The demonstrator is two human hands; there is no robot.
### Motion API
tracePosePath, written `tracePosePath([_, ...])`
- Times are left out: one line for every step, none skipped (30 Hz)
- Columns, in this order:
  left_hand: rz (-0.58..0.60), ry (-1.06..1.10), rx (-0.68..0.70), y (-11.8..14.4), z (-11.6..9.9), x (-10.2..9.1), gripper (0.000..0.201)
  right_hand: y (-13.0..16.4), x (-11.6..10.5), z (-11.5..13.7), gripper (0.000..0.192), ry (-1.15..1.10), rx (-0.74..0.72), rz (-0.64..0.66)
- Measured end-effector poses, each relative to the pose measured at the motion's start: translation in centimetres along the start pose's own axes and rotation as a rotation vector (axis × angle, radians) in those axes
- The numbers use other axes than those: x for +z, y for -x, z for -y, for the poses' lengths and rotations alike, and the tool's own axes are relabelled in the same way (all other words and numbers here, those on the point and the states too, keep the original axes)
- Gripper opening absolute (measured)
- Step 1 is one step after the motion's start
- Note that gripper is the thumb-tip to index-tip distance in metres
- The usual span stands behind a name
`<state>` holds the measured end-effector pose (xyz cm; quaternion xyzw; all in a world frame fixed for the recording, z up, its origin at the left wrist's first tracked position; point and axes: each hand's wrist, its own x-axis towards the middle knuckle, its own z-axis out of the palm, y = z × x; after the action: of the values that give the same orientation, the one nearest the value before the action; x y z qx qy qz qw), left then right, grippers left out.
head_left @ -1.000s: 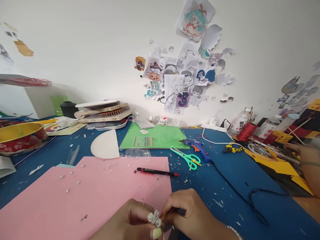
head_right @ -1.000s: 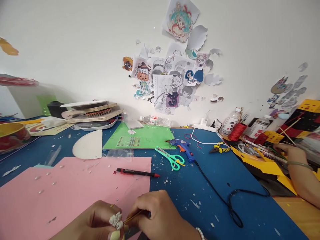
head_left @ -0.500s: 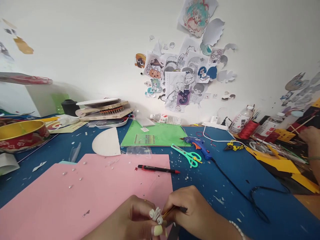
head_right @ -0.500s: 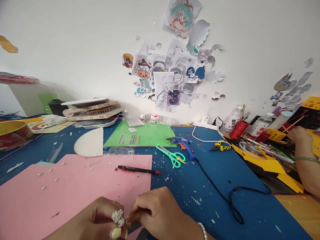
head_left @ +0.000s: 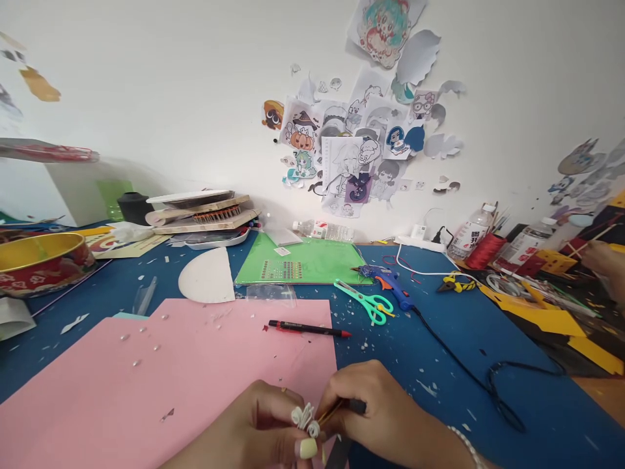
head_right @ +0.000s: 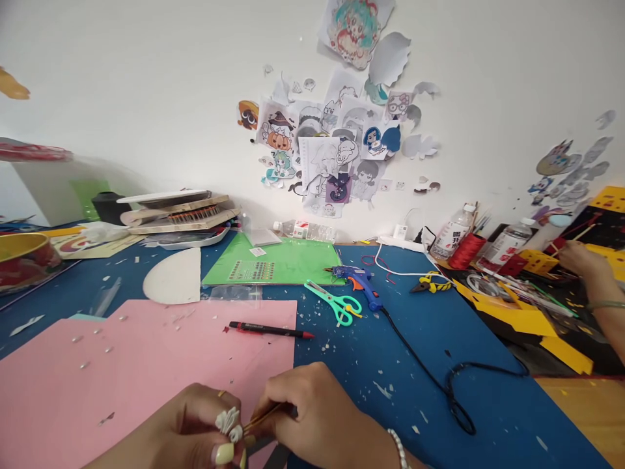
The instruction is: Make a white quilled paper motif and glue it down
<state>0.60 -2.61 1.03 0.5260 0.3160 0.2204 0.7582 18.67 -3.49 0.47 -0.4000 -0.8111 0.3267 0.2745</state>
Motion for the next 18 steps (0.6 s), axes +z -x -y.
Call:
tracePosePath([-0.012, 0.021, -0.001, 0.2, -0.2, 0.1, 0.012, -0.1, -0.1, -0.1, 0.01, 0.026, 0.005, -0.001])
tracePosePath([-0.026, 0.05, 0.001, 0.3, -0.4, 0.2, 0.011, -0.2, -0.1, -0.3, 0.011, 0.055, 0.01, -0.006])
tracePosePath([-0.039, 0.084, 0.005, 0.5, -0.6, 0.3, 0.011, -0.3, -0.1, -0.5, 0.011, 0.081, 0.013, -0.008])
tracePosePath([-0.052, 0.107, 0.013, 0.7, -0.8, 0.3, 0.012, -0.4, -0.1, -0.6, 0.011, 0.092, 0.016, -0.008])
tracePosePath([-0.068, 0.116, 0.016, 0.8, -1.0, 0.4, 0.013, -0.5, -0.1, -0.8, 0.011, 0.089, 0.022, 0.001])
tracePosePath([-0.086, 0.112, 0.015, 0.9, -1.1, 0.4, 0.014, -0.5, -0.1, -0.9, 0.01, 0.08, 0.03, 0.002])
tracePosePath([-0.102, 0.097, 0.01, 1.0, -1.2, 0.5, 0.015, -0.6, -0.2, -0.9, 0.009, 0.068, 0.045, -0.011])
tracePosePath([-0.115, 0.077, 0.005, 1.0, -1.3, 0.4, 0.016, -0.6, -0.2, -0.9, 0.007, 0.057, 0.064, -0.042])
tracePosePath([-0.122, 0.058, -0.004, 0.9, -1.3, 0.4, 0.018, -0.6, -0.2, -0.9, 0.005, 0.044, 0.083, -0.088])
tracePosePath([-0.128, 0.042, -0.017, 0.8, -1.3, 0.4, 0.019, -0.6, -0.3, -0.8, 0.006, 0.03, 0.102, -0.141])
tracePosePath([-0.133, 0.027, -0.031, 0.7, -1.2, 0.3, 0.02, -0.6, -0.4, -0.7, 0.008, 0.014, 0.118, -0.193])
tracePosePath([-0.138, 0.012, -0.044, 0.5, -1.1, 0.3, 0.021, -0.6, -0.5, -0.6, 0.011, -0.003, 0.127, -0.231])
tracePosePath([-0.143, -0.001, -0.06, 0.4, -1.0, 0.2, 0.02, -0.5, -0.6, -0.5, 0.012, -0.022, 0.132, -0.251])
tracePosePath([-0.142, -0.012, -0.074, 0.2, -0.8, 0.2, 0.019, -0.5, -0.7, -0.4, 0.012, -0.039, 0.133, -0.252])
tracePosePath([-0.136, -0.025, -0.087, 0.1, -0.7, 0.2, 0.018, -0.4, -0.8, -0.3, 0.012, -0.058, 0.131, -0.237])
tracePosePath([-0.128, -0.04, -0.093, 0.0, -0.5, 0.1, 0.018, -0.4, -0.8, -0.2, 0.012, -0.077, 0.128, -0.212])
tracePosePath([-0.117, -0.054, -0.096, -0.1, -0.4, 0.1, 0.017, -0.3, -0.8, -0.2, 0.012, -0.098, 0.123, -0.183])
tracePosePath([-0.111, -0.066, -0.096, -0.2, -0.2, 0.1, 0.017, -0.2, -0.8, -0.1, 0.012, -0.116, 0.116, -0.155])
